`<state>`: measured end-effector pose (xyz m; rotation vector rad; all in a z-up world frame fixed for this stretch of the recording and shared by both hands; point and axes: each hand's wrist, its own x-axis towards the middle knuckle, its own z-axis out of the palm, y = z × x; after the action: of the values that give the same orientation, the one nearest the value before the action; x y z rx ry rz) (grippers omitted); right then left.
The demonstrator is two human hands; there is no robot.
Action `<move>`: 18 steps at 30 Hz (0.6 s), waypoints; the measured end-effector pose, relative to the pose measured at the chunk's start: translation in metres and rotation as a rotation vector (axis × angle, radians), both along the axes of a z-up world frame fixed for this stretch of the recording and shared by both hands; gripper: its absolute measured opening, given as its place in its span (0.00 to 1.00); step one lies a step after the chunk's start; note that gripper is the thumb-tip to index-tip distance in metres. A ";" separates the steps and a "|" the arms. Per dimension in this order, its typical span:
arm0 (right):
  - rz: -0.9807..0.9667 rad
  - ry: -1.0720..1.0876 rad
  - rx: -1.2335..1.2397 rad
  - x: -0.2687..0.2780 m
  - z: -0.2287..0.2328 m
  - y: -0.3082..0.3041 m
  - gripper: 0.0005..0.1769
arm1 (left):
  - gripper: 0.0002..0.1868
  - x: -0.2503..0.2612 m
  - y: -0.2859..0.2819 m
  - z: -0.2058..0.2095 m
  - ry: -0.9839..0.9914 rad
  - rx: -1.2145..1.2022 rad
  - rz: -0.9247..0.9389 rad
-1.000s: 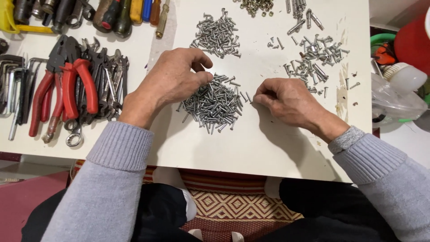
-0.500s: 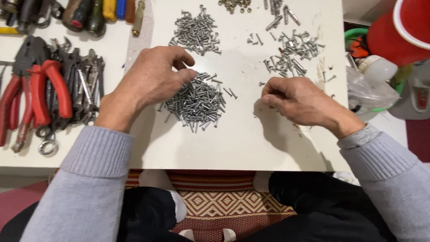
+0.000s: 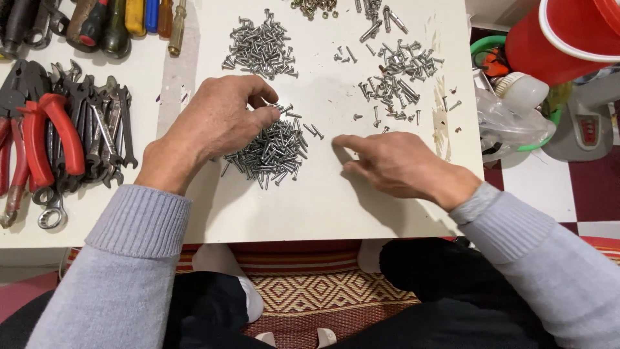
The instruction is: Sorting various types and sizes of screws into organized piles on a white surface.
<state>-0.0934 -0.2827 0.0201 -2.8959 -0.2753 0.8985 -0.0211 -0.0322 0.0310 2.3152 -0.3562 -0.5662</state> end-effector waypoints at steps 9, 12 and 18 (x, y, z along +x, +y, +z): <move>0.285 -0.123 -0.300 -0.004 -0.003 0.000 0.27 | 0.16 0.001 0.006 -0.003 0.014 0.034 0.007; 0.269 0.026 -0.346 -0.013 0.012 -0.006 0.20 | 0.15 0.001 0.004 0.000 0.004 0.022 -0.003; 0.144 0.184 -0.512 -0.024 0.029 -0.030 0.15 | 0.15 0.003 0.002 -0.005 -0.021 -0.014 -0.007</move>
<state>-0.1175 -0.3128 0.0491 -3.2420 -0.2741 1.4381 -0.0181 -0.0298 0.0260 2.3091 -0.3771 -0.5417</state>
